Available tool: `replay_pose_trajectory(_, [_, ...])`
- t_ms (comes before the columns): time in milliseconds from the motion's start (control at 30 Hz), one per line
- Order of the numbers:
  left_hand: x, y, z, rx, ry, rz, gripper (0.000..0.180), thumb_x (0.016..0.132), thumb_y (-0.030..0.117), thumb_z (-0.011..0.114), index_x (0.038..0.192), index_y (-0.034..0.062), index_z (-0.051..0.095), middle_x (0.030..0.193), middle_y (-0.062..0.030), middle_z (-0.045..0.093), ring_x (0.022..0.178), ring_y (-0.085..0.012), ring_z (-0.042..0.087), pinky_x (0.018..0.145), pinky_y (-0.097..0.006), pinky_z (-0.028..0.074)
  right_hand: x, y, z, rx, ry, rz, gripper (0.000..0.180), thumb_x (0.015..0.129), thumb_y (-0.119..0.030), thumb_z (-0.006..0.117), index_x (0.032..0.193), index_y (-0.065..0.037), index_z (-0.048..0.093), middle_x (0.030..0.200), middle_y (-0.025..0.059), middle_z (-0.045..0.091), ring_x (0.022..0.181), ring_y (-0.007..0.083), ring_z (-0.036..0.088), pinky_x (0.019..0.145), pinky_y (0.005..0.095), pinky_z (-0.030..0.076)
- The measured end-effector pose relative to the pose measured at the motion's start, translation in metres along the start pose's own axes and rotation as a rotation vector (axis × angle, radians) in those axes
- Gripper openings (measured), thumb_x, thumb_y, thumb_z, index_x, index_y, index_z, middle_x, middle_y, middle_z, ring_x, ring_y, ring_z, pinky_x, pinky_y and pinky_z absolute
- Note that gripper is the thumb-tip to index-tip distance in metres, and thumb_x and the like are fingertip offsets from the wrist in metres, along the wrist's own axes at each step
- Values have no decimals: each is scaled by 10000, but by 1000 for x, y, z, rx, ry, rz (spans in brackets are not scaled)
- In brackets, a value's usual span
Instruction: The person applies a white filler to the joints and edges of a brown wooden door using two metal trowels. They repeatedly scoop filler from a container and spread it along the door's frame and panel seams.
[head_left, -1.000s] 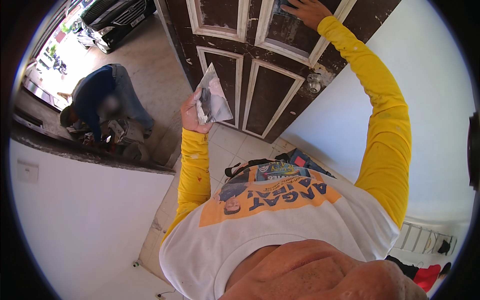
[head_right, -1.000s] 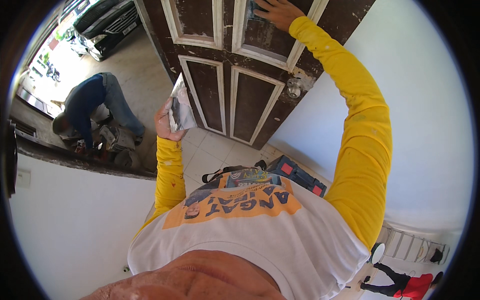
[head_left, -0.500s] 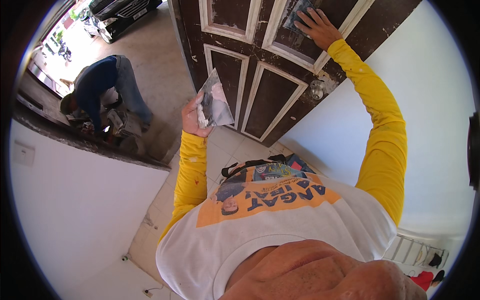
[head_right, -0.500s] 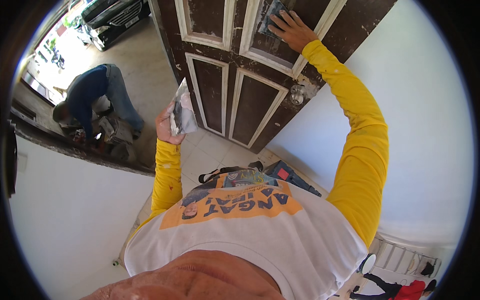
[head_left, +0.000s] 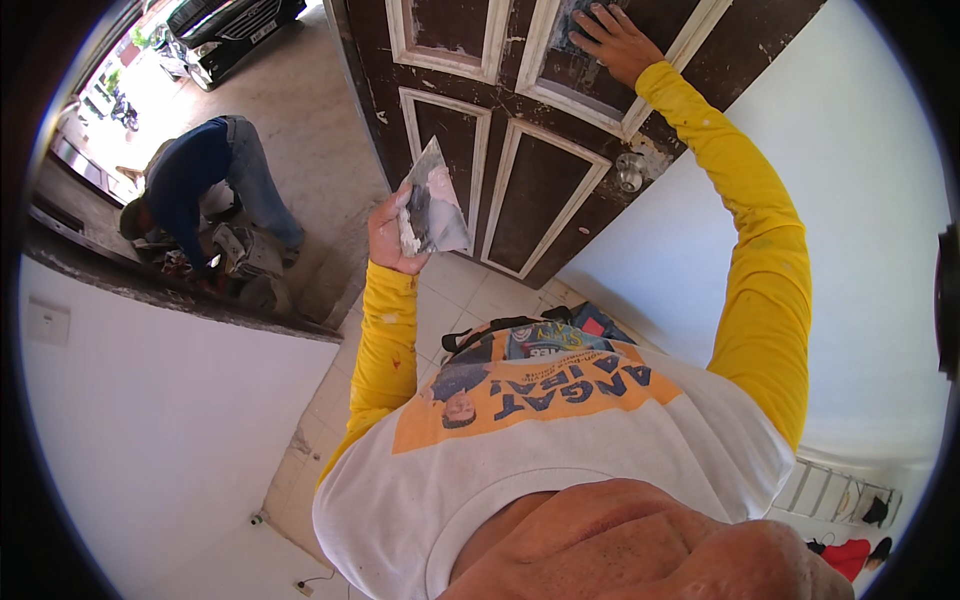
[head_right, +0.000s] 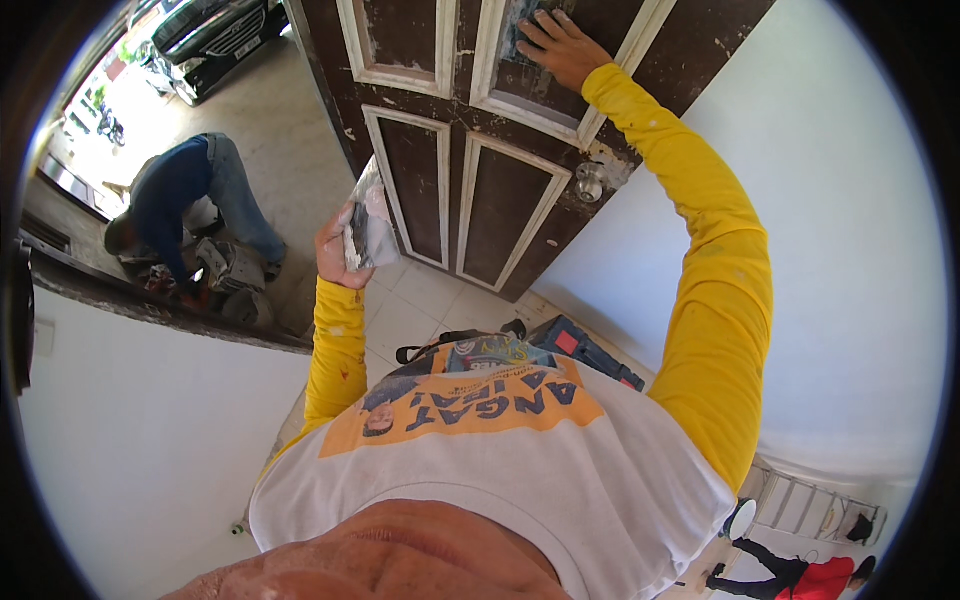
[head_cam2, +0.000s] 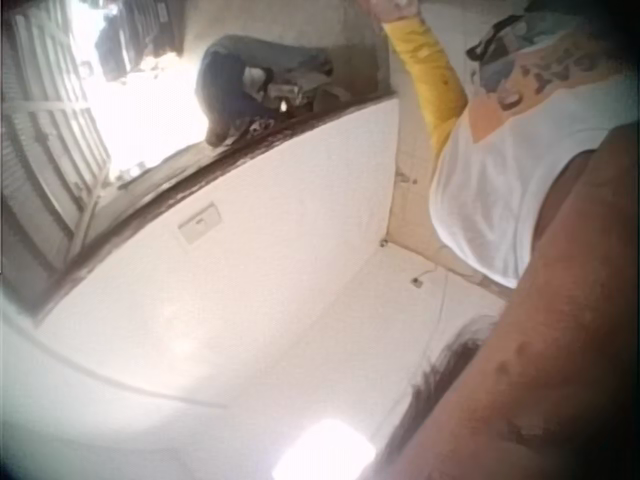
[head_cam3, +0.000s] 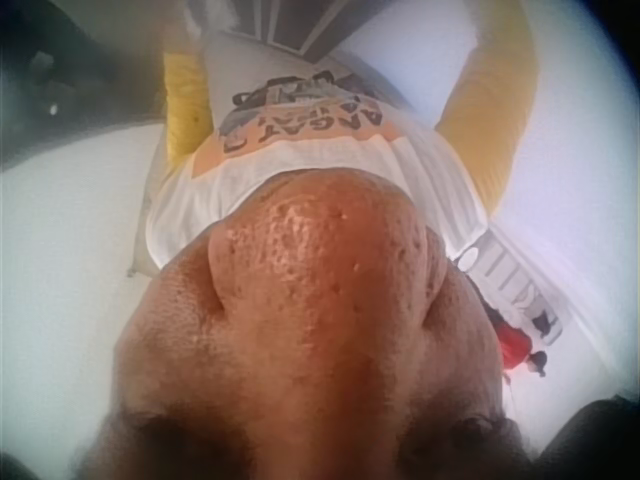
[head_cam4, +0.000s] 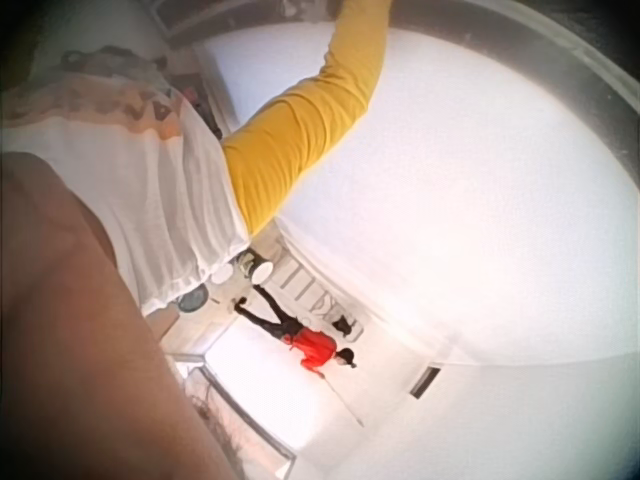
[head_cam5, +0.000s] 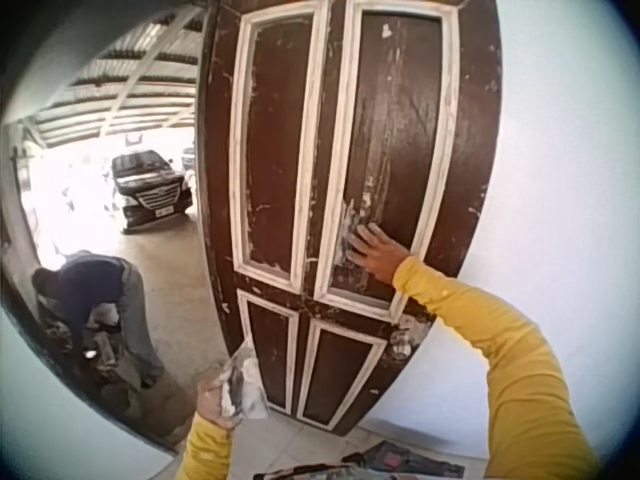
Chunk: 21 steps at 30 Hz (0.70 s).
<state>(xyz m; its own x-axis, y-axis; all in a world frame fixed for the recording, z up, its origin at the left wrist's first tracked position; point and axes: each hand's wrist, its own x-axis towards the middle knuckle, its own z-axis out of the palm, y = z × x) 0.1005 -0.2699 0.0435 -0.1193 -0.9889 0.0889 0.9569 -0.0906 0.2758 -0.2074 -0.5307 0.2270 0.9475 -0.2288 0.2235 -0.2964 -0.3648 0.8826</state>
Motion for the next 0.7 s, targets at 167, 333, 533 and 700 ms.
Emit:
replay_pose_trajectory(167, [-7,1,-10,5,38,5,292,922,167,550,1130,-26,613,1062,-148,688,948,-276,676,878,-422,544,14,-43,-44,60,-439,178,399,816,-137,625,1215,-137,609,1357,91,509,1327,300,368,1125,484,283])
replay_pose_trajectory(333, [-19,1,-12,17,78,15,291,927,166,550,1141,-24,604,1067,-143,683,930,-271,675,824,-399,563,-28,-50,-63,1088,-419,678,302,828,-163,628,1116,-74,636,1059,105,622,1003,267,576,848,471,497])
replay_pose_trajectory(533, [-10,1,-33,90,199,26,277,932,182,554,1119,-13,614,1028,-129,688,894,-263,672,798,-389,562,-14,-69,5,2243,-408,1504,167,834,-143,599,965,-40,582,966,124,598,812,226,632,624,365,585])
replay_pose_trajectory(700, [-10,1,-25,134,100,-11,266,938,192,541,1104,-1,619,1016,-126,692,893,-261,675,794,-397,564,21,-65,41,2376,-416,1458,201,844,-138,587,993,-7,559,983,159,590,843,256,642,707,352,606])
